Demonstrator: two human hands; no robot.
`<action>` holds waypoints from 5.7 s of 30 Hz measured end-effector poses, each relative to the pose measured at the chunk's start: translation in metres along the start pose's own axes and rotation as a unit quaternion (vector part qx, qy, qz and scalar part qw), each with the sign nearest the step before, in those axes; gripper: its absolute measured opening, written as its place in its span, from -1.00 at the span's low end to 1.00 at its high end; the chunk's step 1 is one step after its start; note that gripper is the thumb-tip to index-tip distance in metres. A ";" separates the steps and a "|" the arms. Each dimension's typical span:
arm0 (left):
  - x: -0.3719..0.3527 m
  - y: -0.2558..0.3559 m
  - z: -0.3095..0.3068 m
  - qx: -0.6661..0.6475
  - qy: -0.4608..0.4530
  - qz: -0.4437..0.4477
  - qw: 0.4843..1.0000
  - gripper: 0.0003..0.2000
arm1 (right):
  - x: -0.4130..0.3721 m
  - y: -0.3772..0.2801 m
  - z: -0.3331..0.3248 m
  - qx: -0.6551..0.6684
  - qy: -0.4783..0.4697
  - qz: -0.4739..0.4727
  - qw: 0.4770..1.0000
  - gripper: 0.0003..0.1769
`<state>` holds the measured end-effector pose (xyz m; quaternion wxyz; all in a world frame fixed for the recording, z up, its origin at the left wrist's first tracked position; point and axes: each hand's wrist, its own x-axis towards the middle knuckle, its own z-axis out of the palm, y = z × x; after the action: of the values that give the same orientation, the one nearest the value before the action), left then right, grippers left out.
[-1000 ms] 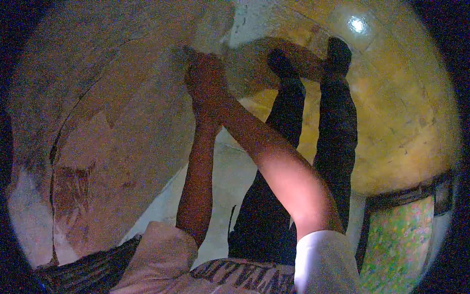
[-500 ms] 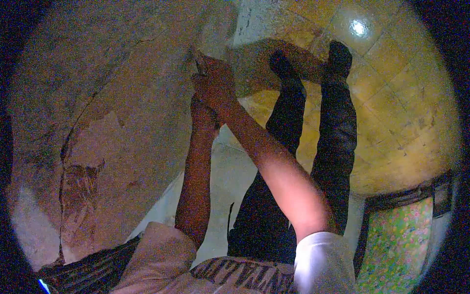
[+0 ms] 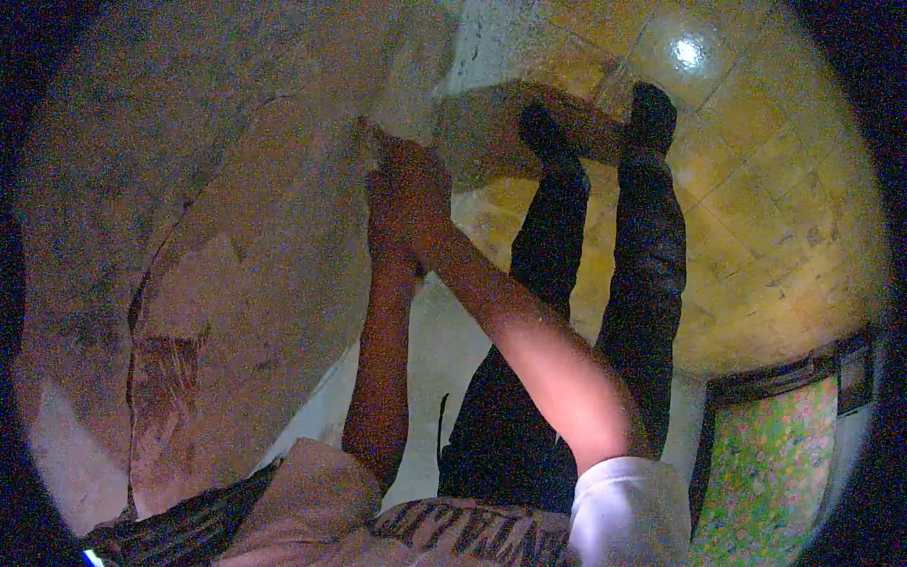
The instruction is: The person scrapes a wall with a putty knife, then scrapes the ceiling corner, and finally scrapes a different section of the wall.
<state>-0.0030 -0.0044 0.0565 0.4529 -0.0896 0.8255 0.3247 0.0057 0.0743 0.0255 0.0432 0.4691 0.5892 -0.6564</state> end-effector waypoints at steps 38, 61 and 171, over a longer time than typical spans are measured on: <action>0.002 0.012 0.011 -0.076 0.018 -0.088 0.993 -0.77 | 0.017 0.024 0.009 -0.024 -0.009 -0.024 0.999 -0.45; -0.004 0.026 0.023 -0.142 0.032 -0.124 0.982 -0.80 | 0.018 0.014 -0.008 -0.004 -0.024 0.001 1.000 -0.43; 0.001 0.040 0.014 -0.104 0.015 -0.113 0.988 -0.76 | 0.034 0.012 0.000 -0.011 0.030 -0.066 0.997 -0.59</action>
<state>-0.0123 0.0355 0.0687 0.4624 -0.2336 0.7785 0.3544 -0.0060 0.0876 -0.0064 -0.0123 0.4482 0.6273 -0.6367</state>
